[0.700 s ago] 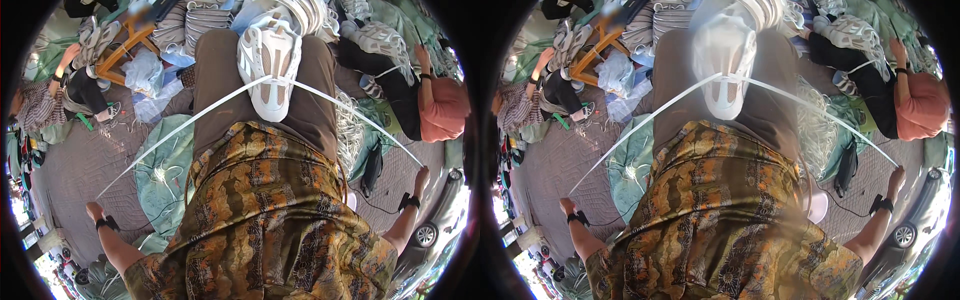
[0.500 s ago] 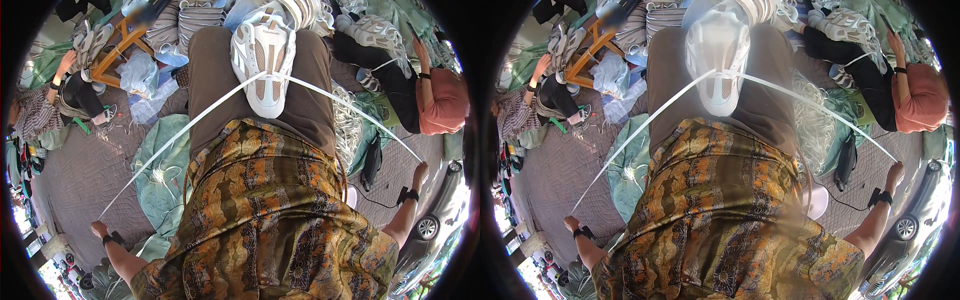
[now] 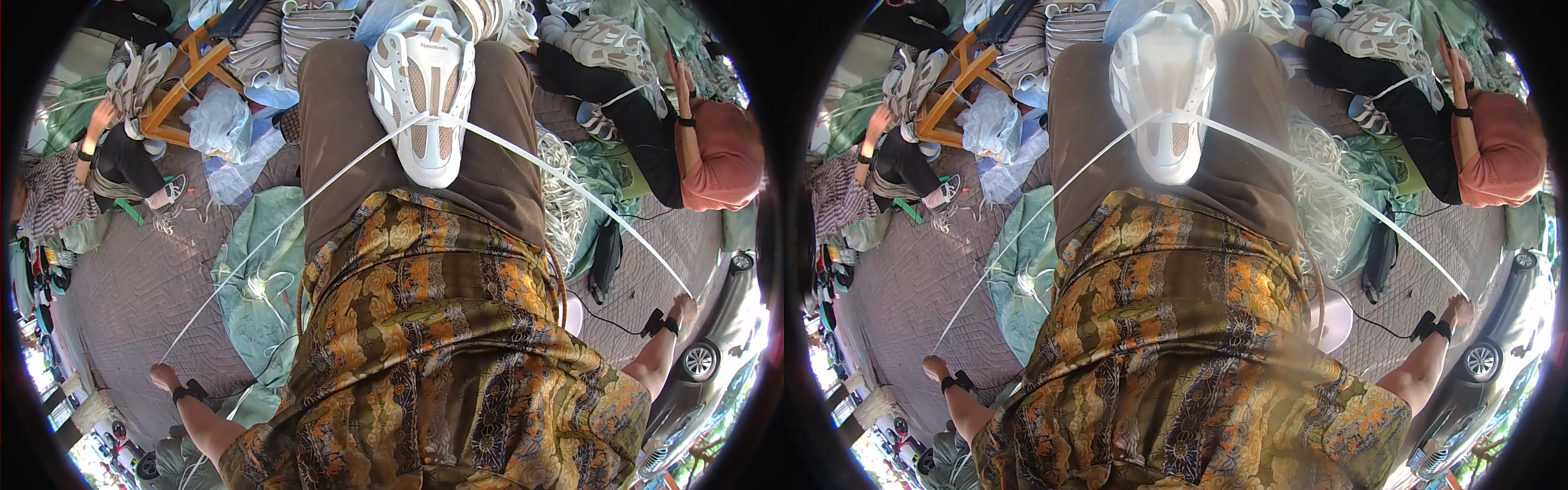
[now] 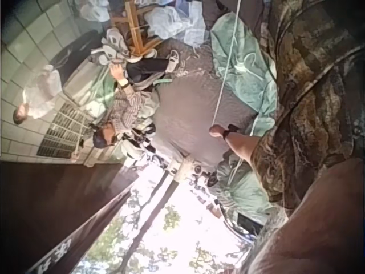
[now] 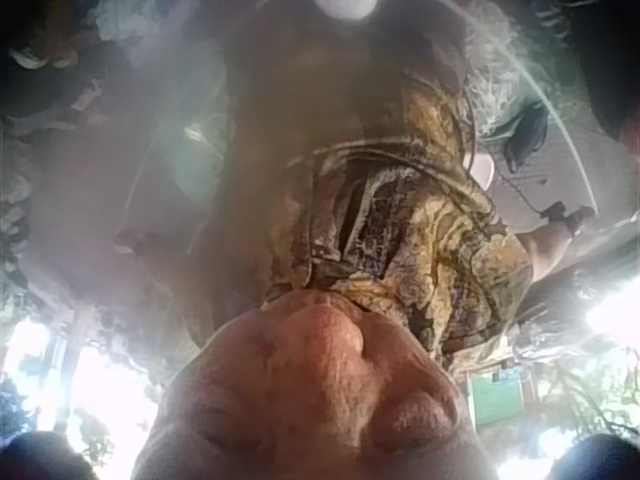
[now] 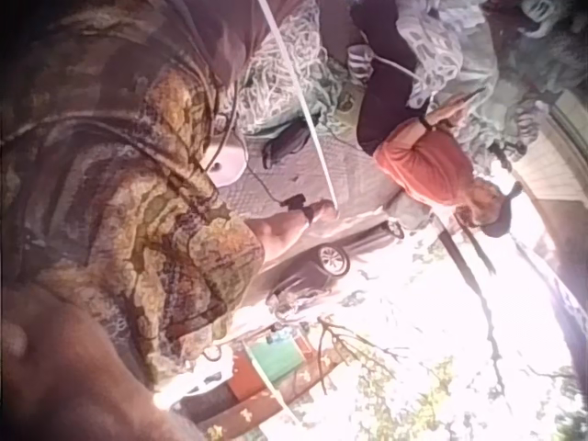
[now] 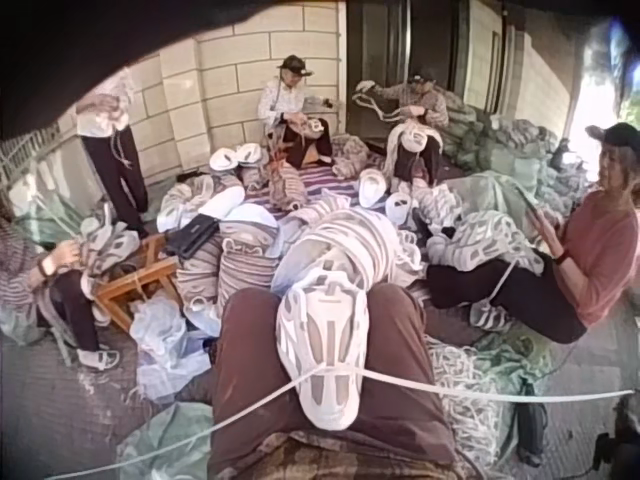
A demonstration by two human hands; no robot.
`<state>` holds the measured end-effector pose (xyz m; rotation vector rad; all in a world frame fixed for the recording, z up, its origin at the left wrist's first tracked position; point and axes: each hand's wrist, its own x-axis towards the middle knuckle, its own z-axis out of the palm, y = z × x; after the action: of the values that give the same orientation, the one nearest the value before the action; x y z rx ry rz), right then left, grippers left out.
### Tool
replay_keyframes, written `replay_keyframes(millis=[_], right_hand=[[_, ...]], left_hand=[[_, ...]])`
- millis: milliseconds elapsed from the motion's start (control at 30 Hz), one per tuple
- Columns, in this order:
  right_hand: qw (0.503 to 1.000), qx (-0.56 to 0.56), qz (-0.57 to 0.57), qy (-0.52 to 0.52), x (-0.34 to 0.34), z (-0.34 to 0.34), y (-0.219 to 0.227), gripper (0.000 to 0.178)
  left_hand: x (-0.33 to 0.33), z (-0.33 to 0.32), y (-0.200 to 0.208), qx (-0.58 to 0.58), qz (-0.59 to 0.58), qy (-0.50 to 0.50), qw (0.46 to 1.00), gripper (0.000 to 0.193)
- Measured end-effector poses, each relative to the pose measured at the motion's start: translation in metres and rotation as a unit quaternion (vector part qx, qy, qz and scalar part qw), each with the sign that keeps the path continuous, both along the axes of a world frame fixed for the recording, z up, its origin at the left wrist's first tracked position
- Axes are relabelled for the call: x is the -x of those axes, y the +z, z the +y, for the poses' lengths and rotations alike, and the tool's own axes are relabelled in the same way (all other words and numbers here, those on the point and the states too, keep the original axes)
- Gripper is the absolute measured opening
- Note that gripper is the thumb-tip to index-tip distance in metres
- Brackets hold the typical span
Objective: The person threads white shoelaces through the eyelets of a white sneaker held on their lap. They pull the laces tight and arrange them across the shoe repeatedly, working on a single shoe while surrounded by piles of similar footwear.
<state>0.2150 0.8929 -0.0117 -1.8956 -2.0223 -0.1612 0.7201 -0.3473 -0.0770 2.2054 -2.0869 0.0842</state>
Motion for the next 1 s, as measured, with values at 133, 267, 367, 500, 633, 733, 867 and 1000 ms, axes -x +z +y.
replay_keyframes(millis=[133, 267, 367, 500, 633, 733, 867, 1000], right_hand=[[0.976, -0.004, 0.186, -0.112, 0.020, -0.034, -0.029, 0.013], [0.988, -0.007, 0.135, 0.076, -0.046, -0.040, -0.004, 0.015], [0.980, 0.005, 0.155, 0.122, -0.072, -0.028, -0.020, 0.016], [0.886, 0.071, 0.387, 0.245, -0.050, 0.020, -0.039, 0.018], [0.762, 0.247, 0.462, 0.380, 0.002, -0.003, -0.045, 0.024], [0.699, 0.377, 0.383, 0.472, 0.040, -0.137, -0.047, 0.035], [0.602, 0.424, 0.246, 0.630, 0.091, -0.346, 0.001, 0.032], [0.395, 0.475, 0.195, 0.762, 0.110, -0.498, 0.003, 0.016]], left_hand=[[-0.012, -0.034, 0.038, 0.015, -0.126, -0.011, 0.992, 0.024], [-0.016, -0.005, 0.010, 0.028, 0.012, 0.052, 0.998, 0.024], [-0.005, -0.016, 0.026, 0.043, 0.008, 0.038, 0.998, 0.024], [0.014, -0.019, 0.012, 0.036, 0.032, 0.031, 0.998, 0.023], [0.064, -0.019, -0.024, 0.093, 0.072, -0.074, 0.990, 0.022], [0.171, -0.002, -0.001, 0.081, 0.227, -0.248, 0.938, 0.028], [0.339, 0.111, 0.026, 0.027, 0.321, -0.464, 0.825, 0.023], [0.457, 0.241, 0.050, -0.080, 0.415, -0.639, 0.643, 0.020]])
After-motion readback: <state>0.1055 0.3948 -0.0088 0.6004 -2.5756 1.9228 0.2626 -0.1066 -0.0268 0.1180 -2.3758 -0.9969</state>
